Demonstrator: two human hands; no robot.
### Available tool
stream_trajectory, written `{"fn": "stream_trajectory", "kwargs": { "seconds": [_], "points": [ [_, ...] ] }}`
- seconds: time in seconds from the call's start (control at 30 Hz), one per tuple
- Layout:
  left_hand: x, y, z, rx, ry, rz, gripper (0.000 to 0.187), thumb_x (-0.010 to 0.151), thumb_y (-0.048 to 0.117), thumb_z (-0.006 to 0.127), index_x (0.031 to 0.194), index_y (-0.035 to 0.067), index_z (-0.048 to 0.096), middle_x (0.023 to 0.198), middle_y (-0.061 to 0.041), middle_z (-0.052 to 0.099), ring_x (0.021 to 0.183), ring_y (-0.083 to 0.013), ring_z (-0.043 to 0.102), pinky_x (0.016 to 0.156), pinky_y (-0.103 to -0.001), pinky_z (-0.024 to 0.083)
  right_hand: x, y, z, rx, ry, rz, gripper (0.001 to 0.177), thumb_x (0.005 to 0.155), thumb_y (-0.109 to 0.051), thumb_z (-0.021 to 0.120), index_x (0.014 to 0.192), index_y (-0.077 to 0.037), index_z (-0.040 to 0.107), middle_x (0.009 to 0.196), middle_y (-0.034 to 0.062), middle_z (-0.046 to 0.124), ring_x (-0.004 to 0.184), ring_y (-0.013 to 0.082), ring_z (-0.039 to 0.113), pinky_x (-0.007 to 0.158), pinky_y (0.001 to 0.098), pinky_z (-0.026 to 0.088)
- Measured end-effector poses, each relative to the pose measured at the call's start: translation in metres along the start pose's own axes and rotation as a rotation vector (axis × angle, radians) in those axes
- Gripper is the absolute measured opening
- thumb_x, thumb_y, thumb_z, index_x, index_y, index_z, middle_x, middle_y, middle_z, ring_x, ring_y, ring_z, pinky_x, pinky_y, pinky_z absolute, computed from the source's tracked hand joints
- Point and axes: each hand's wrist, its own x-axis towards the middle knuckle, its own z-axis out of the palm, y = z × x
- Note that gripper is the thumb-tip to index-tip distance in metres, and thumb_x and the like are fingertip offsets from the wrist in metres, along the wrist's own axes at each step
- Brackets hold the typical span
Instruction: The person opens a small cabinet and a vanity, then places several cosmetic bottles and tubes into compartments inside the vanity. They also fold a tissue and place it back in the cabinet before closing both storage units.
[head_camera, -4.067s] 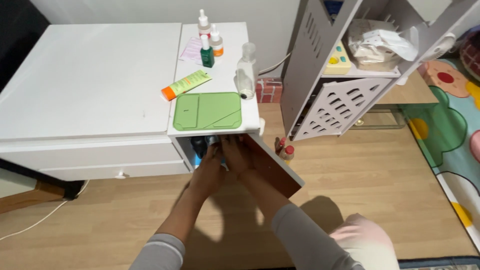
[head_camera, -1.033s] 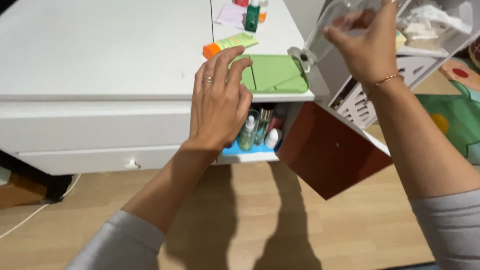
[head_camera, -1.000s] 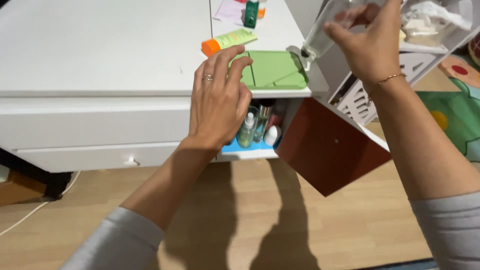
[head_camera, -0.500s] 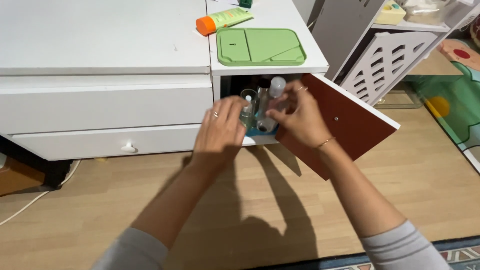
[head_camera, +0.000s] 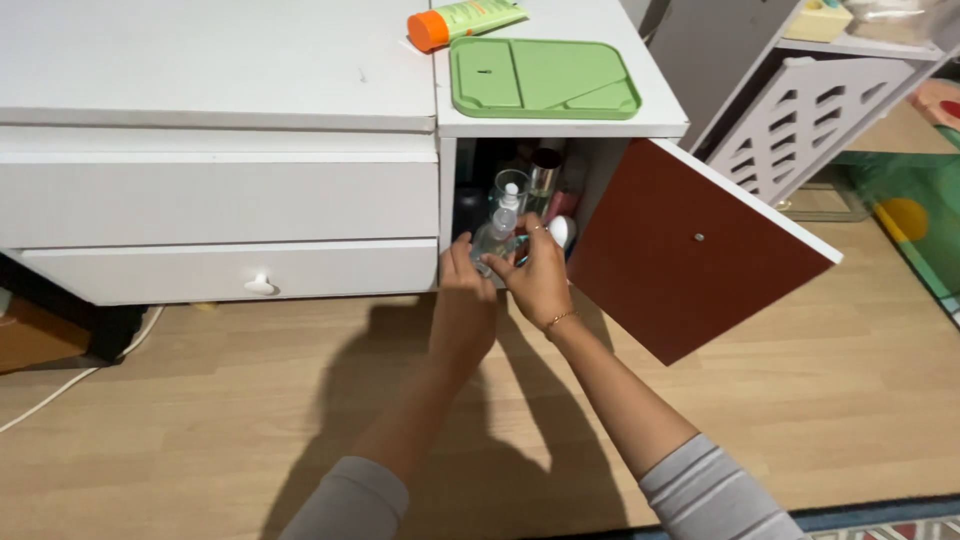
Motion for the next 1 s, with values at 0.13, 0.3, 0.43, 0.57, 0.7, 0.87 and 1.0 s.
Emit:
{"fn": "stream_trajectory", "kwargs": {
  "seconds": [0.13,0.3,0.43,0.57,0.7,0.87,1.0],
  "points": [
    [-0.005,0.004,0.015,-0.015,0.013,0.003,0.013,0.096,-0.001,0.060,0.098,-0.014,0.058,0.113,-0.037,0.057,0.093,-0.0417,0.063,0.081,-0.049,0.050,0.002,0.007,0.013,-0.039,0.043,-0.034,0.048,0.074,-0.010,0.089,0.111,-0.007,0.059,0.097,0.0145,0.063,0.074,0.0327,0.071,0.065,0.0408,0.059],
    [-0.021,0.002,0.032,-0.033,-0.060,-0.082,0.027,0.102,0.005,0.060,0.112,-0.018,0.051,0.123,-0.040,0.054,0.098,-0.0426,0.060,0.084,-0.048,0.050,-0.004,0.012,0.029,-0.068,0.092,-0.147,0.043,0.078,-0.014,0.087,0.111,-0.007,0.060,0.092,0.0155,0.064,0.075,0.0369,0.071,0.065,0.0450,0.059],
    [-0.021,0.010,0.022,-0.206,-0.154,-0.362,0.047,0.106,0.011,0.055,0.138,-0.021,0.040,0.126,-0.033,0.055,0.110,-0.0367,0.060,0.097,-0.035,0.051,-0.001,0.008,0.036,-0.145,0.122,-0.224,0.044,0.079,-0.021,0.087,0.114,-0.010,0.062,0.090,0.0121,0.066,0.078,0.0367,0.072,0.067,0.0461,0.059],
    [-0.028,0.009,0.034,0.007,-0.321,-0.287,0.047,0.105,0.007,0.051,0.141,-0.021,0.039,0.139,-0.035,0.051,0.120,-0.0364,0.058,0.105,-0.035,0.050,0.001,0.000,0.040,-0.157,0.130,-0.240,0.040,0.083,-0.022,0.083,0.116,-0.013,0.062,0.092,0.0107,0.068,0.085,0.0356,0.072,0.073,0.0452,0.060],
    [-0.021,0.002,0.039,-0.265,-0.392,-0.519,0.073,0.099,-0.003,0.052,0.162,-0.005,0.015,0.144,-0.027,0.050,0.124,-0.0338,0.062,0.098,-0.031,0.055,-0.004,-0.015,0.039,-0.204,0.147,-0.229,0.040,0.087,-0.025,0.078,0.121,-0.014,0.061,0.094,0.0140,0.069,0.087,0.0397,0.072,0.075,0.0495,0.060],
    [-0.026,-0.003,0.047,-0.287,-0.487,-0.450,0.085,0.087,-0.010,0.059,0.159,-0.009,0.014,0.154,-0.033,0.035,0.134,-0.0388,0.054,0.107,-0.031,0.050,-0.006,-0.028,0.035,-0.213,0.111,-0.154,0.047,0.090,-0.029,0.074,0.130,-0.016,0.052,0.101,0.0157,0.072,0.091,0.0412,0.072,0.081,0.0534,0.059],
    [-0.033,-0.002,0.047,-0.288,-0.544,-0.425,0.089,0.084,-0.015,0.059,0.158,-0.013,0.010,0.160,-0.031,0.026,0.140,-0.0337,0.048,0.115,-0.027,0.041,-0.006,-0.017,0.037,-0.322,0.088,-0.172,0.044,0.095,-0.034,0.068,0.132,-0.021,0.050,0.104,0.0152,0.073,0.094,0.0403,0.072,0.082,0.0531,0.059]
  ]
}}
